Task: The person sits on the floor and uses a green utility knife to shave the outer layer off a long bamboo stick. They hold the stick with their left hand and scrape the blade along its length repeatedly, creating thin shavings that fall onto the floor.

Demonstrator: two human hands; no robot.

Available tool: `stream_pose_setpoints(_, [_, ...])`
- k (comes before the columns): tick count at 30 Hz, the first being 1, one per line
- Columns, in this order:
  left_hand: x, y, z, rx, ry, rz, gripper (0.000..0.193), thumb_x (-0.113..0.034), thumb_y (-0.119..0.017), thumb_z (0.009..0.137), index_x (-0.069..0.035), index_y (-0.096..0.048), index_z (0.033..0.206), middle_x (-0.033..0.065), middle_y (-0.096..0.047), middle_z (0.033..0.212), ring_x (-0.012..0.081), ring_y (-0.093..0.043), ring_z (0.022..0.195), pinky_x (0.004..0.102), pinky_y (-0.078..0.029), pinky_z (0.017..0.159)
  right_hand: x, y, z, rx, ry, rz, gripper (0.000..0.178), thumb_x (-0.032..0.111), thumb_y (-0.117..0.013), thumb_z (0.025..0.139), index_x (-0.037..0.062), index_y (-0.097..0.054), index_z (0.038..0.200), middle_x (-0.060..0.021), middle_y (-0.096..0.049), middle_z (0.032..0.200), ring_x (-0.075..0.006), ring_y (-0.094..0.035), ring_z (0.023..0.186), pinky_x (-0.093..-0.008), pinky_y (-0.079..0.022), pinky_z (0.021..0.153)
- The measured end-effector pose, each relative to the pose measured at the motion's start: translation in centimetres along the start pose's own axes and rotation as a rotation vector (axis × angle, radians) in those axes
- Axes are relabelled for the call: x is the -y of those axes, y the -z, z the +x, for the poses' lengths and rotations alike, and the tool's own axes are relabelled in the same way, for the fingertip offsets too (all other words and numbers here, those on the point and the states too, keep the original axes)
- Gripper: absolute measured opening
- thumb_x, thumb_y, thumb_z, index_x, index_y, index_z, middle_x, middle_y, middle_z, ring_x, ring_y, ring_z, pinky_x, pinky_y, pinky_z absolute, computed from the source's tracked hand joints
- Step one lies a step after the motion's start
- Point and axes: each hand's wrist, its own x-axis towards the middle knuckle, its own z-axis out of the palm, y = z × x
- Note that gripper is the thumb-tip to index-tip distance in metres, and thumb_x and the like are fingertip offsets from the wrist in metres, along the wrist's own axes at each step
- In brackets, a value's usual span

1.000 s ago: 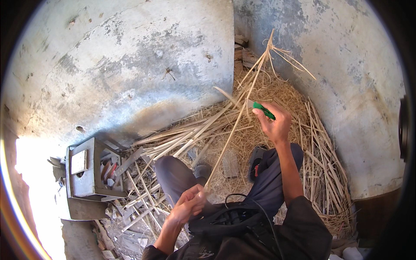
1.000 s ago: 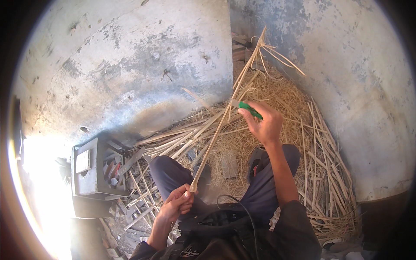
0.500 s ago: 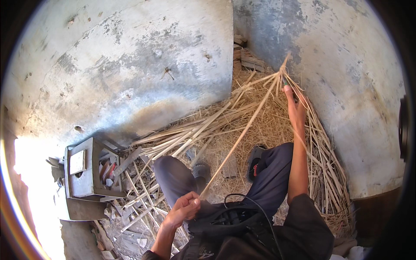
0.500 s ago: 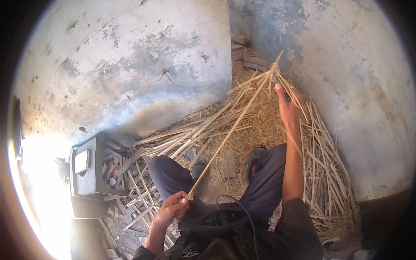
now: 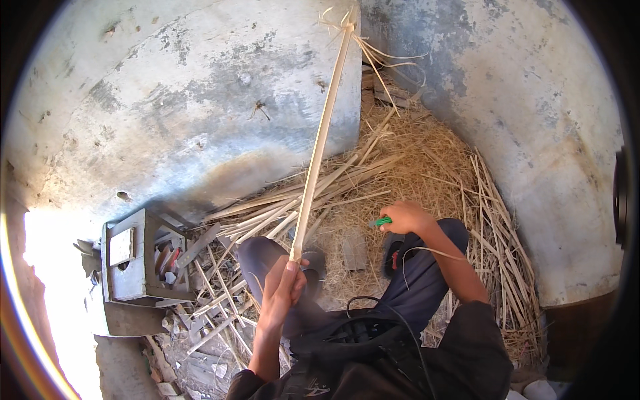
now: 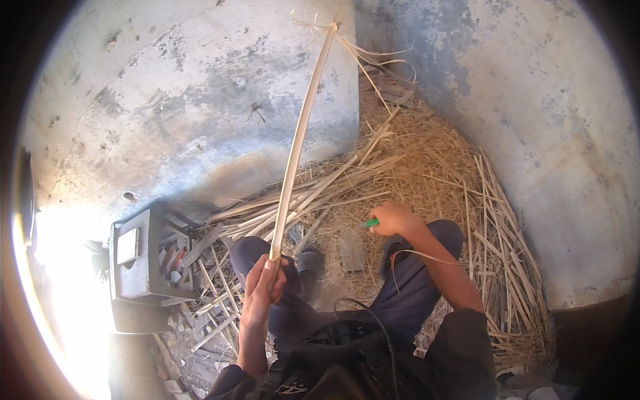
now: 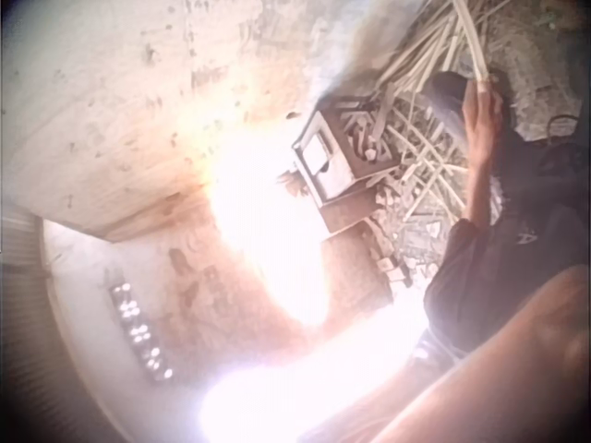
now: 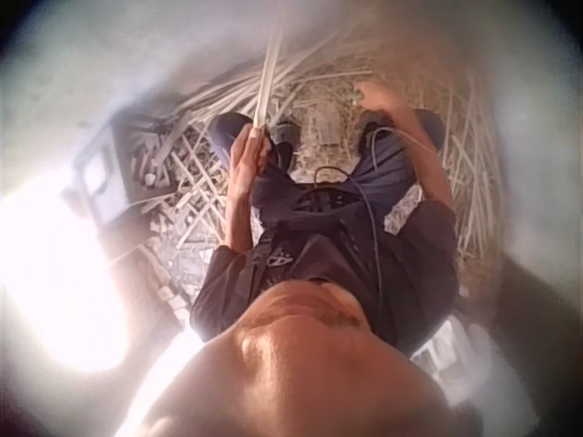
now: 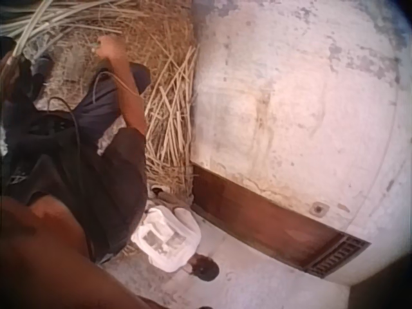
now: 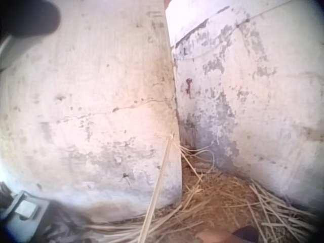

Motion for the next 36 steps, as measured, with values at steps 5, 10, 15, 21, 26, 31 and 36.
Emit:
stream_pose_setpoints(5, [-0.1, -0.5, 0.5, -0.008, -0.046, 0.008, 0.04, -0.036, -0.044, 0.118, 0.0, -0.062, 0.12, -0.0035, -0.049, 0.074, 0.0024, -0.034, 0.053, 0.0218, -0.028, 0.048, -2.9, 4.8, 5.0, -0.036, 0.017, -0.056, 0.038, 0.042, -0.077, 0.094, 0.0145, -0.076, 0.12, -0.017, -0.077, 0.109, -0.0343, -0.074, 0.103, -0.0525, -0.057, 0.09])
stream_pose_setpoints(10, [-0.7, -0.9, 0.3, -0.011, -0.047, 0.001, 0.042, -0.039, -0.044, 0.118, -0.001, -0.063, 0.119, -0.0044, -0.048, 0.073, 0.0018, -0.034, 0.053, 0.0207, -0.027, 0.048, -3.2, 9.9, 7.8, -0.473, -0.001, -0.062, 0.025, 0.022, -0.073, 0.099, 0.0079, -0.075, 0.119, -0.0146, -0.077, 0.101, -0.0303, -0.076, 0.092, -0.0469, -0.061, 0.079])
stream_pose_setpoints(15, [-0.7, -1.2, 0.7, -0.033, -0.065, 0.014, 0.042, -0.04, -0.043, 0.117, -0.003, -0.063, 0.119, -0.0048, -0.047, 0.072, 0.0017, -0.034, 0.054, 0.0206, -0.027, 0.049, -4.1, 8.9, 12.3, -0.433, 0.051, -0.367, 0.024, 0.017, -0.072, 0.099, 0.0078, -0.073, 0.121, -0.0148, -0.076, 0.098, -0.0291, -0.075, 0.086, -0.0441, -0.062, 0.074])
stream_pose_setpoints(21, [-0.6, -1.5, 1.3, 0.002, -0.068, -0.005, 0.046, -0.043, -0.047, 0.116, 0.0, -0.064, 0.119, -0.0042, -0.05, 0.073, 0.0016, -0.036, 0.054, 0.0205, -0.028, 0.049, -12.6, 4.1, 19.2, -0.098, -0.394, -0.364, 0.032, 0.018, -0.068, 0.102, 0.0085, -0.071, 0.132, -0.016, -0.072, 0.12, -0.0314, -0.073, 0.09, -0.0477, -0.06, 0.082])
stream_pose_setpoints(26, [-1.2, -1.9, 1.0, -0.01, -0.069, 0.035, 0.04, -0.037, -0.047, 0.117, 0.0, -0.064, 0.117, -0.0047, -0.051, 0.073, 0.0013, -0.036, 0.055, 0.0205, -0.029, 0.05, -13.8, 1.3, 20.0, -0.039, -0.527, -0.208, 0.031, 0.022, -0.069, 0.102, 0.0048, -0.073, 0.127, -0.0145, -0.071, 0.109, -0.0301, -0.068, 0.084, -0.0455, -0.057, 0.077])
stream_pose_setpoints(31, [-0.9, -1.8, 1.2, 0.005, -0.096, 0.055, 0.038, -0.037, -0.046, 0.117, -0.003, -0.063, 0.119, -0.0043, -0.048, 0.072, 0.0016, -0.035, 0.055, 0.0206, -0.027, 0.049, -9.6, 1.9, 19.7, -0.088, -0.399, -0.069, 0.03, 0.027, -0.068, 0.102, 0.003, -0.071, 0.12, -0.0148, -0.069, 0.095, -0.0297, -0.068, 0.082, -0.0493, -0.057, 0.076])
stream_pose_setpoints(36, [-1.0, -1.8, 1.3, 0.06, -0.078, 0.018, 0.039, -0.038, -0.045, 0.117, -0.003, -0.062, 0.119, -0.0041, -0.048, 0.071, 0.0016, -0.035, 0.054, 0.0204, -0.026, 0.048, -10.0, 1.4, 19.5, -0.238, -0.57, 0.138, 0.029, 0.032, -0.067, 0.104, 0.0031, -0.071, 0.106, -0.0125, -0.063, 0.082, -0.0268, -0.06, 0.068, -0.0518, -0.053, 0.068])
